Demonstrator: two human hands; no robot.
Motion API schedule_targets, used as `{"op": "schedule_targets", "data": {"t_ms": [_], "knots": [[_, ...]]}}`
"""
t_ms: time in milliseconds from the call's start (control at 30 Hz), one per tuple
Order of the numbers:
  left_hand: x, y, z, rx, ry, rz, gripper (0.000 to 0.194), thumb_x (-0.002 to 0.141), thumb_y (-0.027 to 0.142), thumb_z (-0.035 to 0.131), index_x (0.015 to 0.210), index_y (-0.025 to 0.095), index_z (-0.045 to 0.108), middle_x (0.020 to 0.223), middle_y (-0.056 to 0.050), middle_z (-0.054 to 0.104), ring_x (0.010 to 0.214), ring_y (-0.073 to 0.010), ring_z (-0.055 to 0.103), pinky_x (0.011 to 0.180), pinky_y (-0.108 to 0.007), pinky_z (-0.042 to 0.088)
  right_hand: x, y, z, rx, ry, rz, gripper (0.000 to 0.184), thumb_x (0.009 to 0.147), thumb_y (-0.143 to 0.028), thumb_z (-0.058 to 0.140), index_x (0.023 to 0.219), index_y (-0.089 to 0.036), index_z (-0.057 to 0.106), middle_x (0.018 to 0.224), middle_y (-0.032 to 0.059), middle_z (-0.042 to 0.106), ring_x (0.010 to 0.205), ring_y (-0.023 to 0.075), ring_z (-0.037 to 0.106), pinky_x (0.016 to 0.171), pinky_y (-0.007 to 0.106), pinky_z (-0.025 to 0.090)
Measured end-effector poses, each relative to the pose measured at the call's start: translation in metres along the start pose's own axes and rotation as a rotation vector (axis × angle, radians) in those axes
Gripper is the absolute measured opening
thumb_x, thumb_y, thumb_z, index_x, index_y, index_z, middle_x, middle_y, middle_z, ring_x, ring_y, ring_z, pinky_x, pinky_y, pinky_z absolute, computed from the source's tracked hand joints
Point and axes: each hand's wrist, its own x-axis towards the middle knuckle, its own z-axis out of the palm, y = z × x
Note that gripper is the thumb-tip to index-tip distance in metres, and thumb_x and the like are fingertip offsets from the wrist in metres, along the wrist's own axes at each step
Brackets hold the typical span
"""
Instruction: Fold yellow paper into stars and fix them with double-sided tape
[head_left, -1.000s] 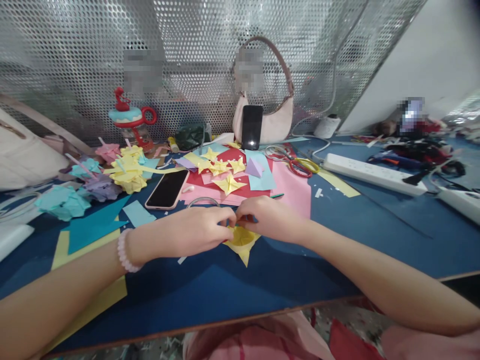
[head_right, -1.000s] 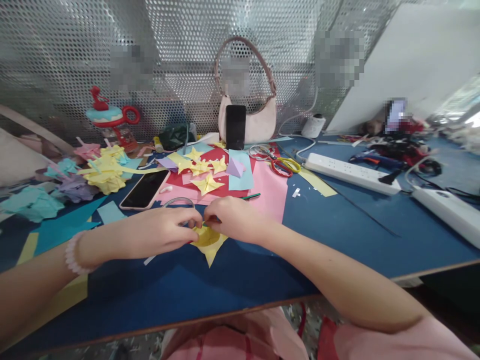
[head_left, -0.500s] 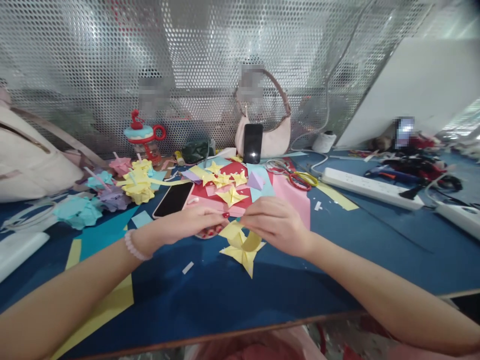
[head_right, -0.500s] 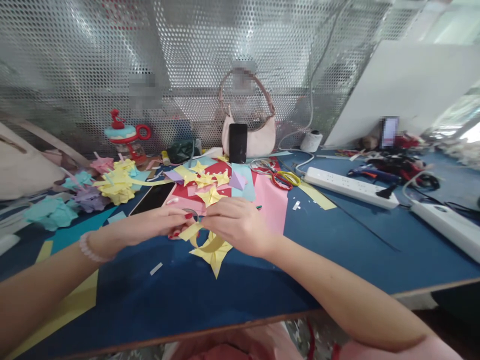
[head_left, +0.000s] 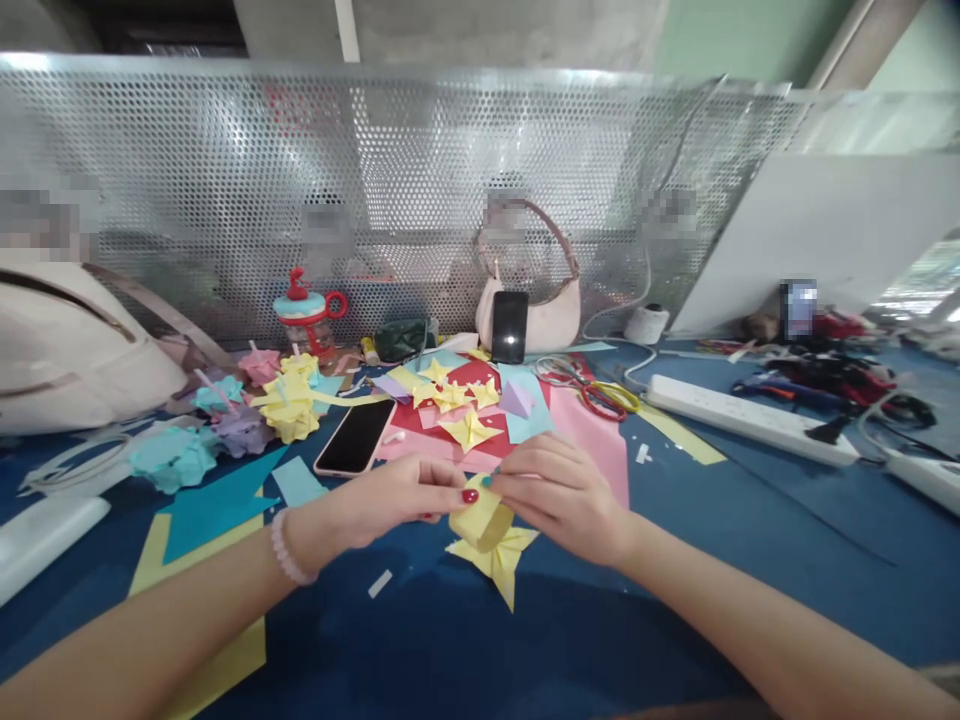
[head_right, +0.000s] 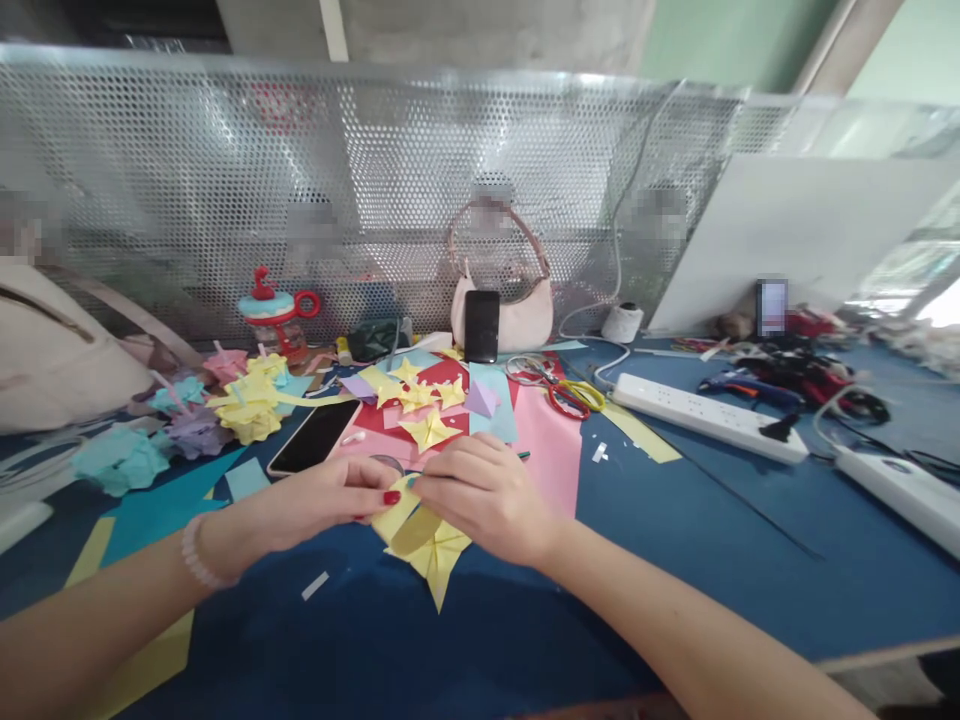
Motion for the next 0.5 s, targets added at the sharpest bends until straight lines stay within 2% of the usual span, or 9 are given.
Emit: {"op": "schedule_targets", "data": {"t_ms": [200,433,500], "knots": [[0.003,-0.005,0.0,-0.022,0.053,-0.01,0.024,0.071,0.036,0.063,0.071,0.013,0.058,0.062,0.004,0.043,0.054,-0.0063,0.033,0.049,-0.02,0.024,-0.002,0.001,0.002,0.013,-0.014,0.025,0.014,0.085,-0.013,0.048,0.087,-0.015,0.062,0.079,0.0067,0.066,0.07,0.0139,0.058,0.062,0.029,0.046],[0.009,-0.012,0.006,-0.247,0.136,-0.058,0.027,0.07,0.039,0.063,0.066,0.016,0.048,0.065,0.002,0.042,0.057,-0.0078,0.039,0.051,-0.019,0.036,-0.005,0.003,0.003,-0.008,0.013,0.037,0.016,0.086,-0.013,0.047,0.088,-0.015,0.063,0.079,0.0068,0.067,0.069,0.0146,0.058,0.06,0.029,0.045],[0.01,-0.015,0.008,-0.138,0.125,-0.016,0.024,0.076,0.038,0.054,0.067,0.017,0.046,0.067,0.001,0.042,0.058,-0.009,0.043,0.052,-0.02,0.039,-0.005,0.002,0.002,0.0,0.017,0.028,0.016,0.086,-0.013,0.047,0.087,-0.014,0.063,0.079,0.0071,0.067,0.069,0.0147,0.058,0.059,0.029,0.045]]}}
